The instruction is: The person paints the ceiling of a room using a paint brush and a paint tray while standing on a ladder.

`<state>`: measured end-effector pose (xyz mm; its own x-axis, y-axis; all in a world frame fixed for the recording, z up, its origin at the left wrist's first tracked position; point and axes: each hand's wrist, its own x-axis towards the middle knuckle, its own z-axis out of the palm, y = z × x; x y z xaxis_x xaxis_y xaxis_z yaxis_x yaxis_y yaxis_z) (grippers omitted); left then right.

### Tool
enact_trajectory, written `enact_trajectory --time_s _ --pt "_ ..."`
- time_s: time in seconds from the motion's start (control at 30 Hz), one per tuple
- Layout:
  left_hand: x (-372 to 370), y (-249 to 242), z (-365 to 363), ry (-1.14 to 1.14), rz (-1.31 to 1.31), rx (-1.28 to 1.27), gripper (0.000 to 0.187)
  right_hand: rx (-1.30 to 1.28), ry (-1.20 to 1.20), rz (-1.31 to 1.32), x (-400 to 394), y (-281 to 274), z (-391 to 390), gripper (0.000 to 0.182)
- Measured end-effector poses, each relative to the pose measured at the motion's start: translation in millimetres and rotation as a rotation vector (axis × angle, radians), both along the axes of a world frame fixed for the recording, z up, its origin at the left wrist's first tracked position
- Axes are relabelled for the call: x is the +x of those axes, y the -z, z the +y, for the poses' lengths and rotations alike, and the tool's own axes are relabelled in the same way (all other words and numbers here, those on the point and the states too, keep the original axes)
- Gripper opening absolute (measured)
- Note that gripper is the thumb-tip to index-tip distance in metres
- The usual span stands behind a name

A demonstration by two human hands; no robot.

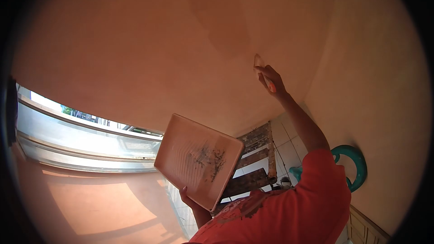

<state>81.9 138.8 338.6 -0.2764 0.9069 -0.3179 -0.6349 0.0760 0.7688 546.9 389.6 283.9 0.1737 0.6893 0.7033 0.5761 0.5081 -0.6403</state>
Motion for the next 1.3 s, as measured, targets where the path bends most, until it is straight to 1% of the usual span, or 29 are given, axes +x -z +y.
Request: enact_trajectory --time_s 0.07,0.1,0.17,0.2,0.27,0.33,0.4,0.47,0.53,0.6,0.63,0.7,0.83,0.9,0.93,1.0,1.03,1.1,1.13,1.17,1.23,1.27,1.3 --pt "-2 4 2 0.022 -0.014 0.02 0.083 0.018 -0.083 0.258 -11 10 -24 0.022" --pt "-4 6 3 0.023 -0.023 0.032 0.083 0.029 -0.084 0.248 -16 16 -39 0.022" --pt "-5 10 3 0.073 -0.017 0.084 0.082 -0.33 -0.07 0.688 -22 24 -68 0.019" --pt "-1 5 1 0.071 -0.031 0.091 0.082 -0.326 -0.071 0.673 -25 21 -80 0.019" --pt "12 -13 0 0.091 -0.042 0.106 0.081 -0.299 -0.099 0.891 -33 12 -107 0.019" --pt "5 -5 1 0.143 -0.109 0.159 0.08 -0.29 -0.123 0.904 -37 -6 -133 0.022" --pt "-4 8 5 0.134 -0.123 0.162 0.08 -0.305 -0.172 0.914 -48 -31 -157 0.025" --pt "-2 6 4 0.094 -0.119 0.147 0.078 -0.183 -0.263 0.99 -59 -63 -179 0.034" --pt "-4 11 5 0.09 -0.127 0.163 0.075 -0.195 -0.286 0.979 -73 -95 -199 0.035" --pt "-8 22 9 0.105 -0.17 0.241 0.074 -0.184 -0.274 0.984 -87 -118 -215 0.038" --pt "-7 21 9 0.083 -0.182 0.245 0.074 -0.195 -0.292 0.967 -97 -131 -224 0.038" --pt "-3 18 9 0.111 -0.149 0.297 0.075 -0.165 -0.279 0.928 -117 -152 -240 0.038" --pt "-1 15 6 0.102 -0.175 0.279 0.074 -0.199 -0.396 0.843 -139 -150 -250 0.037" --pt "0 13 5 0.094 -0.16 0.288 0.074 -0.375 -0.529 0.718 -152 -152 -256 0.035" --pt "-3 20 9 0.091 -0.189 0.274 0.073 -0.392 -0.54 0.704 -160 -153 -258 0.035" --pt "-6 29 10 0.074 -0.186 0.28 0.072 -0.41 -0.605 0.516 -179 -154 -262 0.031" --pt "-6 29 11 0.081 -0.171 0.287 0.072 -0.425 -0.614 0.498 -187 -158 -263 0.031" --pt "-5 29 13 0.05 -0.193 0.293 0.07 -0.744 -0.607 0.472 -203 -169 -267 0.031" --pt "-3 22 10 0.043 -0.185 0.301 0.069 -0.723 -0.564 0.421 -211 -172 -267 0.032" --pt "-2 20 9 0.037 -0.174 0.308 0.068 -0.738 -0.571 0.404 -216 -171 -264 0.032" --pt "-4 27 12 0.038 -0.199 0.279 0.068 -0.698 -0.452 0.082 -226 -167 -257 0.031" --pt "-5 30 12 0.058 -0.209 0.26 0.068 -0.707 -0.46 0.071 -231 -163 -253 0.031" --pt "-4 27 11 0.046 -0.216 0.257 0.068 -0.56 -0.448 -0.015 -236 -158 -249 0.031"
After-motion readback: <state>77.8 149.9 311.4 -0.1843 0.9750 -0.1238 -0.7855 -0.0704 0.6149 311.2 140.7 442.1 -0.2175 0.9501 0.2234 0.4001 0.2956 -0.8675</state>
